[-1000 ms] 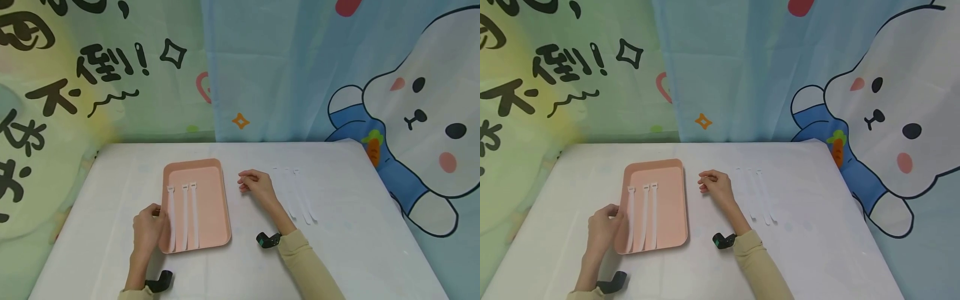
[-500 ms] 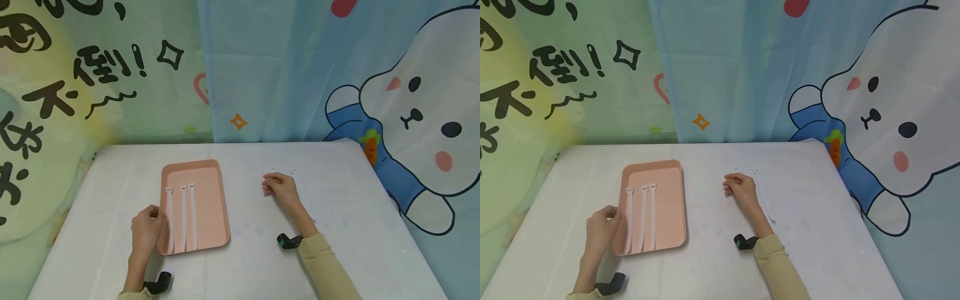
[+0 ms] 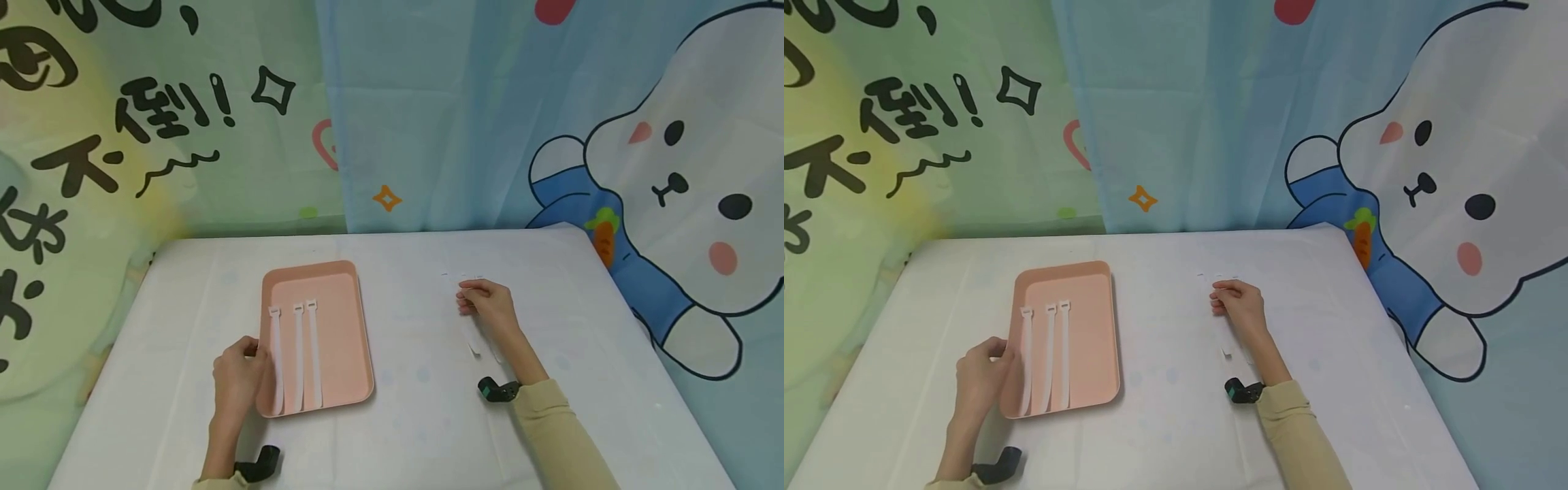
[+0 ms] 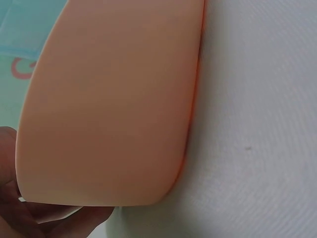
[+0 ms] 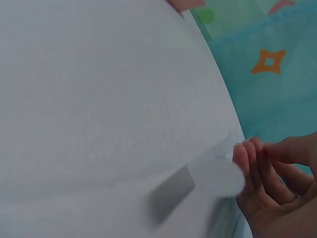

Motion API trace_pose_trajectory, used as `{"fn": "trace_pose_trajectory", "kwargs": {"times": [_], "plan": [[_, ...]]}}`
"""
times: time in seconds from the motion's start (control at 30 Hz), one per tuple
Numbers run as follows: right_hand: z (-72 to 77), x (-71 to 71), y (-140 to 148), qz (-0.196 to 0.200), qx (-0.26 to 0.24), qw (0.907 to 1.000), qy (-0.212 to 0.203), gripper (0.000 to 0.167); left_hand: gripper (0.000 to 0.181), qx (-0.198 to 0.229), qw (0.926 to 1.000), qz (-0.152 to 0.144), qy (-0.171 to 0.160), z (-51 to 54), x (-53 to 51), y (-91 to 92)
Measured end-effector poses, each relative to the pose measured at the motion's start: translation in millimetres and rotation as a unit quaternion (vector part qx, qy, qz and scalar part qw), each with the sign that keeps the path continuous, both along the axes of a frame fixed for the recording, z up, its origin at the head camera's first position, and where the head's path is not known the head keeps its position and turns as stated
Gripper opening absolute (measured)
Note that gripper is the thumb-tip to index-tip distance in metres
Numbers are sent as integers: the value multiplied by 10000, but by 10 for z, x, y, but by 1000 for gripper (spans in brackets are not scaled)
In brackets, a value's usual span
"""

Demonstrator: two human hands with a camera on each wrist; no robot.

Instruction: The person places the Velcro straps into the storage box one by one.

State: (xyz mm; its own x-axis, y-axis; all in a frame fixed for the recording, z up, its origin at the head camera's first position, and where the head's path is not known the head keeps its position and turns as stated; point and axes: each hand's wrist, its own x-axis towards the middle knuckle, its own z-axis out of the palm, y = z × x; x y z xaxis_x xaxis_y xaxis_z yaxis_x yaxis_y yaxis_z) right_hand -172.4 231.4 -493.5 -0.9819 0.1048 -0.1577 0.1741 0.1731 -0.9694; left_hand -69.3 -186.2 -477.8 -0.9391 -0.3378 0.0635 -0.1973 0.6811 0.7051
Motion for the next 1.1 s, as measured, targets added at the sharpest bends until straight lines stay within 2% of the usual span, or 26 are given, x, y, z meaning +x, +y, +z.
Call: {"fn": "trace_pose_trajectory", "kwargs": {"times": [0.27, 0.43, 0.7, 0.9, 1.1], "plan": [[7, 2, 150, -164, 157, 9996, 152, 27, 12, 10, 10000, 35, 18, 20, -5, 3], [-3, -11, 210, -467, 571, 9971, 176, 25, 13, -7, 10000, 71, -14, 18, -10, -4], [-65, -45, 297, -1086, 1563, 9812, 324, 20, 13, 40, 10000, 41, -60, 40, -10, 0], [-52, -104, 318, -886, 1953, 9759, 405, 30, 13, 54, 10000, 21, -9, 36, -10, 1], [-84, -178, 358, -606, 1899, 9797, 215, 35, 13, 18, 10000, 9, -30, 22, -2, 5]]}}
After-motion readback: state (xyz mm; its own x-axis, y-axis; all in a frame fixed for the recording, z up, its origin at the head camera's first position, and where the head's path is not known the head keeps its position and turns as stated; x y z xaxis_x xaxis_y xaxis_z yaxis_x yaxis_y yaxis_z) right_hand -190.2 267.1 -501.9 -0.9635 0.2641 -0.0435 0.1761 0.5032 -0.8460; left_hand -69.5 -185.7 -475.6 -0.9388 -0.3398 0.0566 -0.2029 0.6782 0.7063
